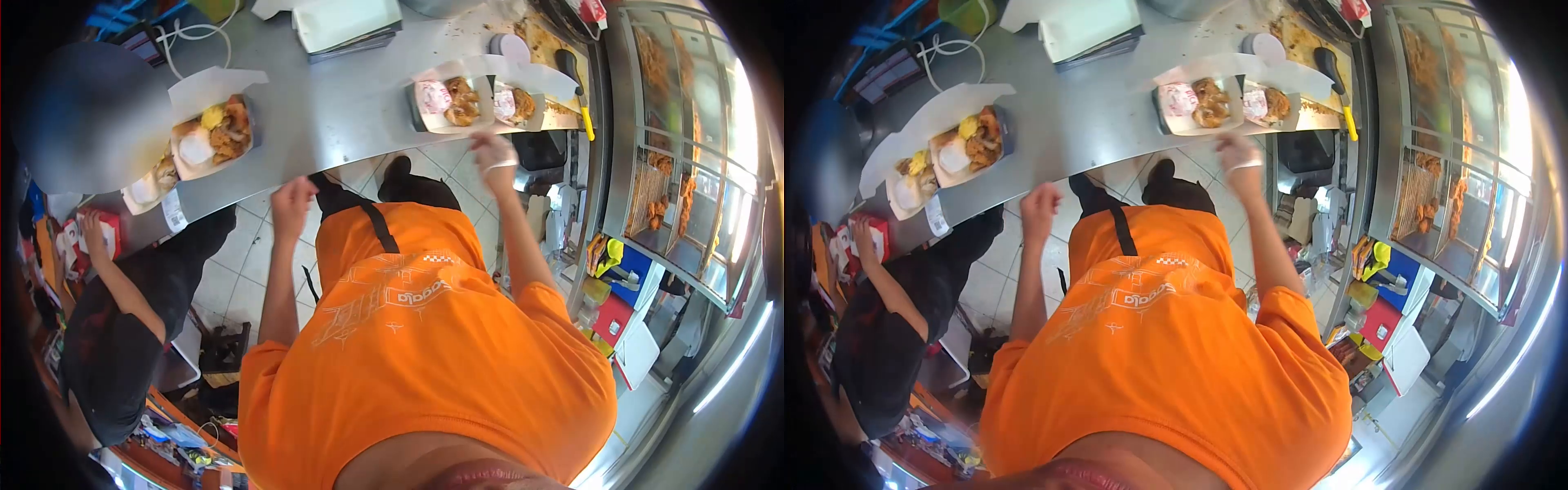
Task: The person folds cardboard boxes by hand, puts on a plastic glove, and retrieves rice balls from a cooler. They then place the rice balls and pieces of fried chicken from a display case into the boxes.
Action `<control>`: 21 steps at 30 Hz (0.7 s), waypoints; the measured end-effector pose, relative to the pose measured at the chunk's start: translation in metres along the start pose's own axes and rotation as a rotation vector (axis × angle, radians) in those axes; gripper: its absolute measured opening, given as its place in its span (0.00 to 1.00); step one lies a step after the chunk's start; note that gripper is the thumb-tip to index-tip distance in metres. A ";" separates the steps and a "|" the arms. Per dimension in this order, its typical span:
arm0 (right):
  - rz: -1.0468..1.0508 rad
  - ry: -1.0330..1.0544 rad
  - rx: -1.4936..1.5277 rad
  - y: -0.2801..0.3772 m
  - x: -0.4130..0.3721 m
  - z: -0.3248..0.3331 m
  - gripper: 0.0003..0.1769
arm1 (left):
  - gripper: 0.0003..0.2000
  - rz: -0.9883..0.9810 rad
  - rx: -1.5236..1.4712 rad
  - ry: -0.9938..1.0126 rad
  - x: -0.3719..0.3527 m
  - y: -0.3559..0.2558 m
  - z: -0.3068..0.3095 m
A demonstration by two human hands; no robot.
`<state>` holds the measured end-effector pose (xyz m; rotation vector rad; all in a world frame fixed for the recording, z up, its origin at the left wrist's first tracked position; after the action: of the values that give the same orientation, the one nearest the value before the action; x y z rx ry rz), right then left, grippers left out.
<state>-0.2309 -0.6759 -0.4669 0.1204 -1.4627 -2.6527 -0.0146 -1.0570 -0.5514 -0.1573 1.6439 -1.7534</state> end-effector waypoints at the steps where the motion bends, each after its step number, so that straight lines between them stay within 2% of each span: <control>1: -0.029 -0.174 -0.258 -0.038 0.019 0.052 0.12 | 0.16 -0.045 0.069 0.103 -0.004 -0.018 -0.038; 2: -0.148 -0.301 -0.375 -0.072 0.034 0.097 0.13 | 0.15 -0.144 0.037 0.130 -0.003 -0.028 -0.074; 3: -0.317 -0.342 -0.270 -0.090 0.039 0.128 0.15 | 0.15 -0.173 0.167 0.169 -0.002 -0.052 -0.103; 4: -0.181 -0.405 -0.495 -0.093 0.058 0.160 0.18 | 0.15 -0.187 0.180 0.172 0.002 -0.069 -0.129; 6: -0.022 -0.364 -0.759 -0.059 0.081 0.183 0.22 | 0.17 -0.318 0.393 0.092 0.016 -0.102 -0.175; 7: 0.140 -0.304 -0.874 -0.087 0.101 0.183 0.23 | 0.17 -0.342 0.404 0.090 0.023 -0.112 -0.196; 8: 0.298 -0.240 -0.990 -0.116 0.117 0.183 0.24 | 0.18 -0.354 0.596 0.016 0.030 -0.119 -0.210; 9: 0.409 -0.029 -1.121 -0.116 0.124 0.162 0.26 | 0.18 -0.369 0.784 -0.064 0.038 -0.128 -0.224; 10: 0.440 -0.036 -0.941 -0.105 0.131 0.155 0.25 | 0.18 -0.398 0.796 -0.067 0.043 -0.132 -0.238; 11: 0.185 -0.048 -0.655 -0.115 0.140 0.154 0.26 | 0.18 -0.375 0.834 -0.067 0.052 -0.118 -0.240; 13: -0.001 -0.015 -0.593 -0.095 0.141 0.138 0.28 | 0.18 -0.372 0.838 -0.107 0.070 -0.102 -0.228; 15: 0.089 -0.012 -0.335 -0.106 0.139 0.116 0.30 | 0.19 -0.355 0.769 -0.180 0.085 -0.081 -0.190; 17: 0.008 0.155 -0.146 -0.088 0.129 0.085 0.30 | 0.23 -0.212 0.673 -0.295 0.072 -0.079 -0.149; 18: 0.230 0.088 -0.050 -0.080 0.128 0.067 0.31 | 0.25 -0.121 0.599 -0.374 0.057 -0.094 -0.130; 19: 0.452 0.011 0.050 -0.074 0.124 0.055 0.31 | 0.26 -0.138 0.867 -0.397 0.059 -0.088 -0.101; 20: 0.458 0.003 0.063 -0.060 0.126 0.059 0.31 | 0.27 -0.150 1.143 -0.415 0.060 -0.082 -0.073; 21: 0.177 0.245 0.188 -0.056 0.124 0.046 0.32 | 0.27 -0.160 1.155 -0.425 0.046 -0.105 -0.068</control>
<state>-0.3625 -0.6239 -0.4920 0.3047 -1.5568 -2.2680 -0.1283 -1.0343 -0.4858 -0.0980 0.1896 -2.3075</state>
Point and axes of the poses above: each hand's wrist, its own x-axis towards the middle knuckle, its own z-axis out of the back of the hand, y = z × x, the point moved 10 cm from there along x, towards the middle knuckle, and after that the axes turned 11 degrees about -y, right-handed, at the moved point
